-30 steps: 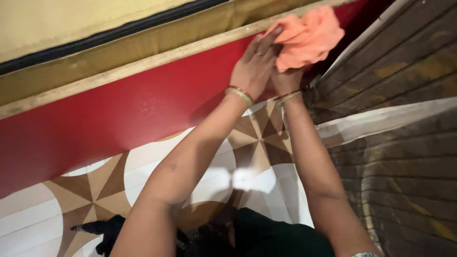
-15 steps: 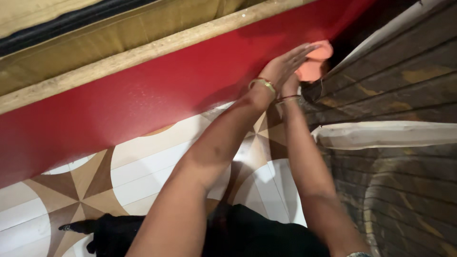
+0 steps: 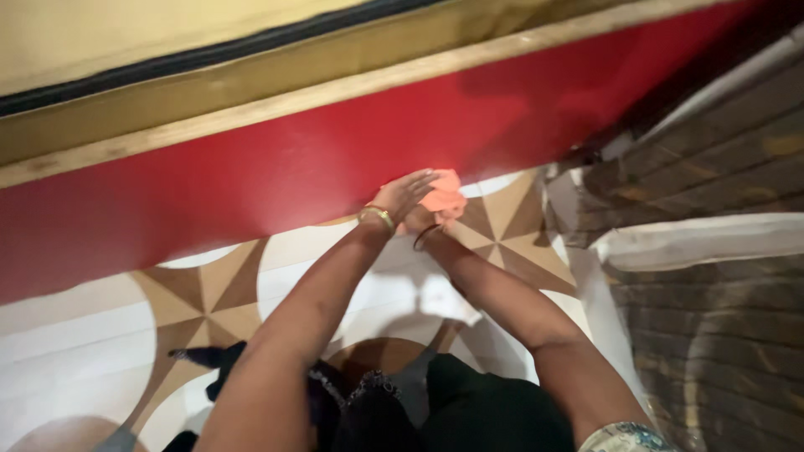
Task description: The person wipes the side panels of a wooden bed frame using an orange cloth. They move along the length of the frame, cleaning the teal and red painted sections.
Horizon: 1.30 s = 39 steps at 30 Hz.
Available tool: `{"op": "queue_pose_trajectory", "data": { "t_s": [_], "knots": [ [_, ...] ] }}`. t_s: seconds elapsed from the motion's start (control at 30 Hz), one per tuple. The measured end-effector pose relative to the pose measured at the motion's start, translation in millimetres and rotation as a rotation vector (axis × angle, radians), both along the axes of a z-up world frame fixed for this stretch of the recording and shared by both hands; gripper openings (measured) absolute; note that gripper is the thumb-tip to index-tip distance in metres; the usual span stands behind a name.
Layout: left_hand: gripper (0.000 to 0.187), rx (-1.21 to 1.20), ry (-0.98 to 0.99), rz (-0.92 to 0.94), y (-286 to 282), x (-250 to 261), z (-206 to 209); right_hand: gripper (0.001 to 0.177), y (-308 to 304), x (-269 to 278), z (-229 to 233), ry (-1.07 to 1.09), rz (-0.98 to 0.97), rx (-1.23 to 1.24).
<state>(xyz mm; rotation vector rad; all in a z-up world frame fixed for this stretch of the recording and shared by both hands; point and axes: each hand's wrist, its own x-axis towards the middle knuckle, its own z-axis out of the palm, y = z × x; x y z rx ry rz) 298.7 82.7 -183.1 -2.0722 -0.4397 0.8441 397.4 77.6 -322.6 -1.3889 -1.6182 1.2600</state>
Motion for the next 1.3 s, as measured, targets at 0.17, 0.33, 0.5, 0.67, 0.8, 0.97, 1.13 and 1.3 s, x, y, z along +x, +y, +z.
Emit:
{"op": "queue_pose_trajectory", "data": {
  "t_s": [0.17, 0.33, 0.5, 0.67, 0.8, 0.97, 1.13, 1.3],
  "knots": [
    [0.082, -0.081, 0.17, 0.147, -40, -128, 35, 0.035, -44, -134, 14, -0.015, 0.204, -0.187],
    [0.067, -0.082, -0.076, 0.355, -95, -255, 92, 0.032, -79, -196, 111, 0.302, 0.266, 0.062],
    [0.057, -0.023, -0.485, 0.322, -114, -325, 171, 0.031, -105, -192, 275, -0.031, 0.371, 0.723],
    [0.05, 0.193, -0.966, 0.217, -117, -377, 243, 0.049, -82, -223, 395, -0.748, 0.199, 1.548],
    [0.056, 0.174, -1.16, 0.22, -102, -426, 241, 0.044, -63, -271, 415, -0.938, 0.362, 1.42],
    [0.062, 0.189, -1.19, 0.044, -84, -425, 172, 0.062, -52, -302, 377, -0.623, 0.163, 1.344],
    [0.07, 0.073, -1.04, 0.048, -77, -425, 111, 0.048, -41, -310, 296, -0.722, 0.133, 1.325],
    [0.073, -0.193, -0.916, 0.093, -76, -435, 43, 0.035, -43, -312, 205, -0.818, 0.264, 1.219]
  ]
}}
